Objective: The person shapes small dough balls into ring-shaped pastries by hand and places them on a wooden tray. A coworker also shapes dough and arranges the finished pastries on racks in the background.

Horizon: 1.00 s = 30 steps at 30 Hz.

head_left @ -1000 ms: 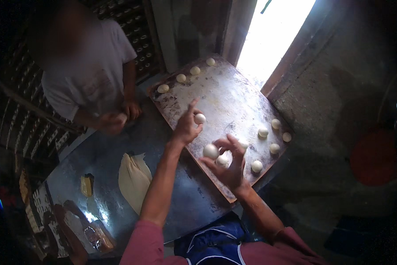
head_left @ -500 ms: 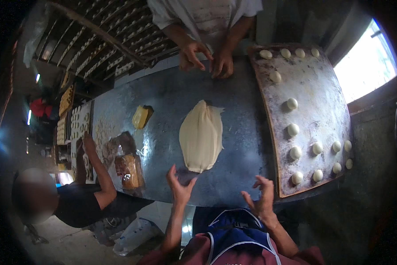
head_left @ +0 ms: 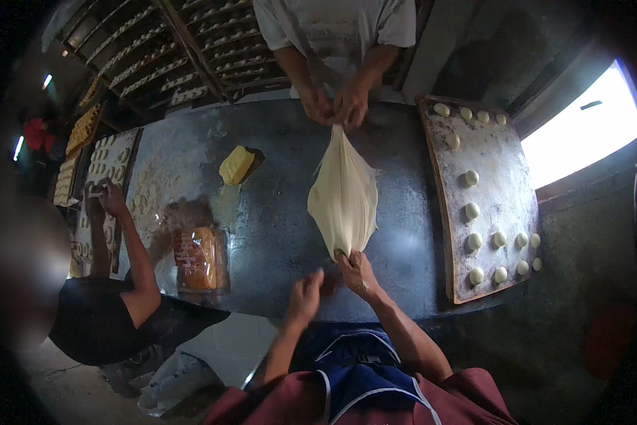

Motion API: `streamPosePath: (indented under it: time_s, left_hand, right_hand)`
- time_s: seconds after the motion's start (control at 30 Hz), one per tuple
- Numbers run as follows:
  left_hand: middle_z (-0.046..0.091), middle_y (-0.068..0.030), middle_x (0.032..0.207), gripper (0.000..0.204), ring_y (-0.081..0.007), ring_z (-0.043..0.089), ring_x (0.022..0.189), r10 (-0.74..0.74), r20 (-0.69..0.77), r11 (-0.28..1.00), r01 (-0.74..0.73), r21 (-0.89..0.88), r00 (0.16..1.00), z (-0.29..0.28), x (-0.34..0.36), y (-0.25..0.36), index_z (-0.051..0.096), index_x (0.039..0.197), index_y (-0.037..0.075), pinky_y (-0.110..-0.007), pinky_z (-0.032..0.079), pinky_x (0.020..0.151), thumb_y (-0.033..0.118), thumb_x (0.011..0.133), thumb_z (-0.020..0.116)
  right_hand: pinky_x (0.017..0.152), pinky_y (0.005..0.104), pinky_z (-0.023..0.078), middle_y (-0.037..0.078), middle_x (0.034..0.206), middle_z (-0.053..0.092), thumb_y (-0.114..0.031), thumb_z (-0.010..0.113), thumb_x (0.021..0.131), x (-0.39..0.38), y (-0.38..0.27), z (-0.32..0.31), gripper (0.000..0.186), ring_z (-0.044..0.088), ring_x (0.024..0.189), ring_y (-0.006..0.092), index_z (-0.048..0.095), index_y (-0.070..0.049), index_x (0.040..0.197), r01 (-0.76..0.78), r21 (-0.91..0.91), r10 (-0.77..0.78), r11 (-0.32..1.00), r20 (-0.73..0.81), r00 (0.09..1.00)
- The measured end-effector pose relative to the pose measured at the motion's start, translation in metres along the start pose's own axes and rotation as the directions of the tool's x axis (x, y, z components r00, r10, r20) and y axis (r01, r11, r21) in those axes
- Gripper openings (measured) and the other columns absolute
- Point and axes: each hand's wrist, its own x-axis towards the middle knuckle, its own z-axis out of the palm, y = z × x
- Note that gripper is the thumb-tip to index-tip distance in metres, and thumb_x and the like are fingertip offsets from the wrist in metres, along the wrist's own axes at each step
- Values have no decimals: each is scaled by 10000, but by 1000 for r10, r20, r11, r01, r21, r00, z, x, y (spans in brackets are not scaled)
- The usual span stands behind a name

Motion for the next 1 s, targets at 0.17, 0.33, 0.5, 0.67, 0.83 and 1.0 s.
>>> streamPosePath:
  time_s: [0.17, 0.33, 0.5, 0.67, 0.83, 1.0]
  left_hand:
    - [531, 38, 716, 516, -119, 495, 540, -311, 636, 440, 700, -562, 706, 41, 99, 29, 586, 1155, 43, -285, 466, 574, 483, 1096, 323]
    - [347, 90, 625, 504, -34, 314, 481, -216, 648, 452, 663, -596, 730, 57, 80, 30, 538, 974, 96, -211, 295, 418, 476, 1105, 235]
    - [521, 5, 837, 271, -83, 506, 714, -196, 271, 797, 314, -516, 942, 27, 53, 39, 574, 1026, 100, -275, 466, 633, 369, 1004, 546]
    - [690, -174, 1023, 350, -298, 689, 897, 24, 296, 956, -108, 273, 955, 6, 62, -15, 621, 1154, 12, -457, 534, 701, 328, 1019, 555]
    - [689, -274, 932, 283, -473, 669, 874, 204, 368, 282, -415, 865, 907, 5, -13, 20, 648, 1087, -35, -547, 537, 828, 205, 984, 539]
    - [665, -168, 1051, 363, -376, 633, 986, 565, 649, 71, -814, 577, 510, 35, -53, 142, 662, 1069, 27, -489, 469, 902, 347, 899, 644]
  right_hand:
    - [718, 545, 517, 253, 900, 682, -238, 556, 994, -64, -18, -11, 246, 665, 874, 462, 618, -4, 953, -5, -499, -10, 867, -26, 1000]
    - [746, 434, 546, 174, 877, 693, -231, 629, 970, -124, -48, -58, 220, 697, 841, 357, 624, -23, 1041, 379, -146, -281, 914, 446, 850]
    - [844, 354, 535, 68, 951, 707, -256, 682, 972, -84, -117, -40, 309, 681, 962, 187, 650, -22, 1172, 359, 306, -444, 882, 286, 849]
    - [884, 342, 530, 75, 987, 710, -289, 689, 987, 45, -93, 17, 358, 676, 994, 173, 657, 14, 1174, 228, 295, -348, 928, 466, 814]
    - [826, 358, 543, 80, 984, 724, -289, 643, 1006, 58, -45, 64, 308, 687, 944, 185, 667, -37, 1183, 487, 150, -506, 860, 366, 781]
    - [942, 359, 486, 45, 1193, 611, -144, 586, 996, 80, 80, 50, 245, 568, 1111, 181, 628, -70, 1226, 383, 271, -447, 883, 237, 862]
